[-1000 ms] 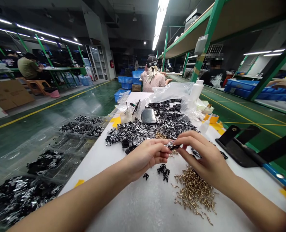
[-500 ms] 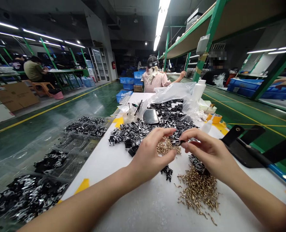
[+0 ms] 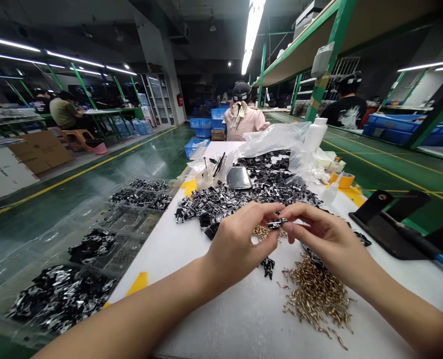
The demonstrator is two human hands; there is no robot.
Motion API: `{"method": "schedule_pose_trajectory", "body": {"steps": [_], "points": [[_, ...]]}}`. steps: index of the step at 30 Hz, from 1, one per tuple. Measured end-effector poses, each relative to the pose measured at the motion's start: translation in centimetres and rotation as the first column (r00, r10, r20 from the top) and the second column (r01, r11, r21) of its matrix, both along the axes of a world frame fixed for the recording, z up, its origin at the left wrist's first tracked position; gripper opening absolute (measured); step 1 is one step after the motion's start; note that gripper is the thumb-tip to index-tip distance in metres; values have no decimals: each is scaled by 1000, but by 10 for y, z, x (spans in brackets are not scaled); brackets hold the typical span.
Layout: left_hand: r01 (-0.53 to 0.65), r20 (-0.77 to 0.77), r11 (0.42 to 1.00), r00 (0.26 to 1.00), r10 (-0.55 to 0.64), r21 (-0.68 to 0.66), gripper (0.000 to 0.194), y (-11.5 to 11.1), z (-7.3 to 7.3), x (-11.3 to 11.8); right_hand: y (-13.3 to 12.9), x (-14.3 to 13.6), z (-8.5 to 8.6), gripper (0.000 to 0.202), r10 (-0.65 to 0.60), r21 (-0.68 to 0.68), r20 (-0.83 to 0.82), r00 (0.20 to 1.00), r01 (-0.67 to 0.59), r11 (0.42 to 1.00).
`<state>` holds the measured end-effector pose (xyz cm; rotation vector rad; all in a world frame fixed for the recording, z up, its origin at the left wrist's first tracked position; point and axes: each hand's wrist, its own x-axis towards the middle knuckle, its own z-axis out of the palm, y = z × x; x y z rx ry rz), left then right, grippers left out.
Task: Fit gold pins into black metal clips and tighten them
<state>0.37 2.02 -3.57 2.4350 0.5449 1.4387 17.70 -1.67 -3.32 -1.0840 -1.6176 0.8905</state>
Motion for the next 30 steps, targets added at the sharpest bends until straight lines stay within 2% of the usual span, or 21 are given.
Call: {"method": "schedule_pose_trajectory", "body": {"steps": [6,15,30], "points": [[3,-51,998,999,-6,-56,32,-1,3,-2,1,0,-3,17,-21,48,25,999,20,999],[36,-30,999,999,-37,-41,28,-3,4,-1,-4,0,-6,11,-120,108,29,992,116,987],[36,-19,997,999,-38,-66,27,-4,6,0,-2,-1,-6,12,-127,121,24,992,123,985]]}}
